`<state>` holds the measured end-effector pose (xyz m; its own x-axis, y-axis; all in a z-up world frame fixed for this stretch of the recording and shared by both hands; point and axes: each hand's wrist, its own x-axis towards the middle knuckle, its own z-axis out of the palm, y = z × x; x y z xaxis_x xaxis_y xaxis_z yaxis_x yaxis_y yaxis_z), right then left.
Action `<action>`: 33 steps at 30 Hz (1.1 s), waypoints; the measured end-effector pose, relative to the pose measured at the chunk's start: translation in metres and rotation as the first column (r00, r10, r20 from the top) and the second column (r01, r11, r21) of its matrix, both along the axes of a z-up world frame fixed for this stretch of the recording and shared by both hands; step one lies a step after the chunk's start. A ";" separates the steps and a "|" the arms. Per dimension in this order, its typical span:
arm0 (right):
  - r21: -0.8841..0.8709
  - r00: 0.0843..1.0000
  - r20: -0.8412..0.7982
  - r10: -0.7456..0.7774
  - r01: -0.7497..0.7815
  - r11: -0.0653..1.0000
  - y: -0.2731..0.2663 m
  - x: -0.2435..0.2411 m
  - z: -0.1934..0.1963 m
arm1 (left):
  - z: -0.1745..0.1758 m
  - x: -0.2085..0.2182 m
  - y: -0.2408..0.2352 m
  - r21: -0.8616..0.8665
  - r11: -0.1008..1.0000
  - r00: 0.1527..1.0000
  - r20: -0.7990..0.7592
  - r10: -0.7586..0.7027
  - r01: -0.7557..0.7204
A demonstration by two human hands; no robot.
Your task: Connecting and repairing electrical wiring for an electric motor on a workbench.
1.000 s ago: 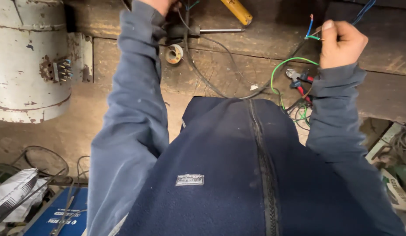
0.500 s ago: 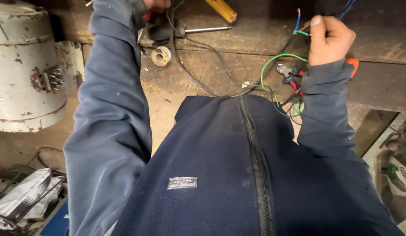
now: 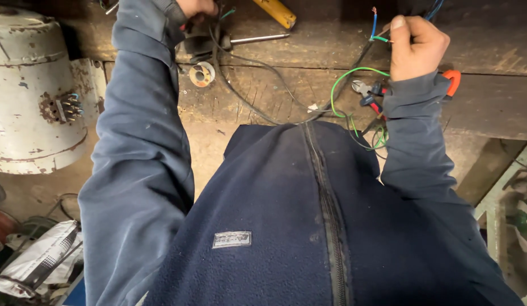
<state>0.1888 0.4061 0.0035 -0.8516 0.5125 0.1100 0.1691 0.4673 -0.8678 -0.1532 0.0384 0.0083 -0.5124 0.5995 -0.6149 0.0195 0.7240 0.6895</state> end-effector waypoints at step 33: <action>0.023 1.000 0.005 0.000 0.000 1.000 -0.004 -0.004 0.005 | -0.015 0.006 0.001 0.001 0.999 0.997 -0.052 -0.055 0.055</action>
<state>0.1845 0.4017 0.0090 -0.8524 0.5096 0.1172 0.1733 0.4869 -0.8561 -0.1472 0.0394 -0.0067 -0.5102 0.6286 -0.5870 0.0950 0.7195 0.6880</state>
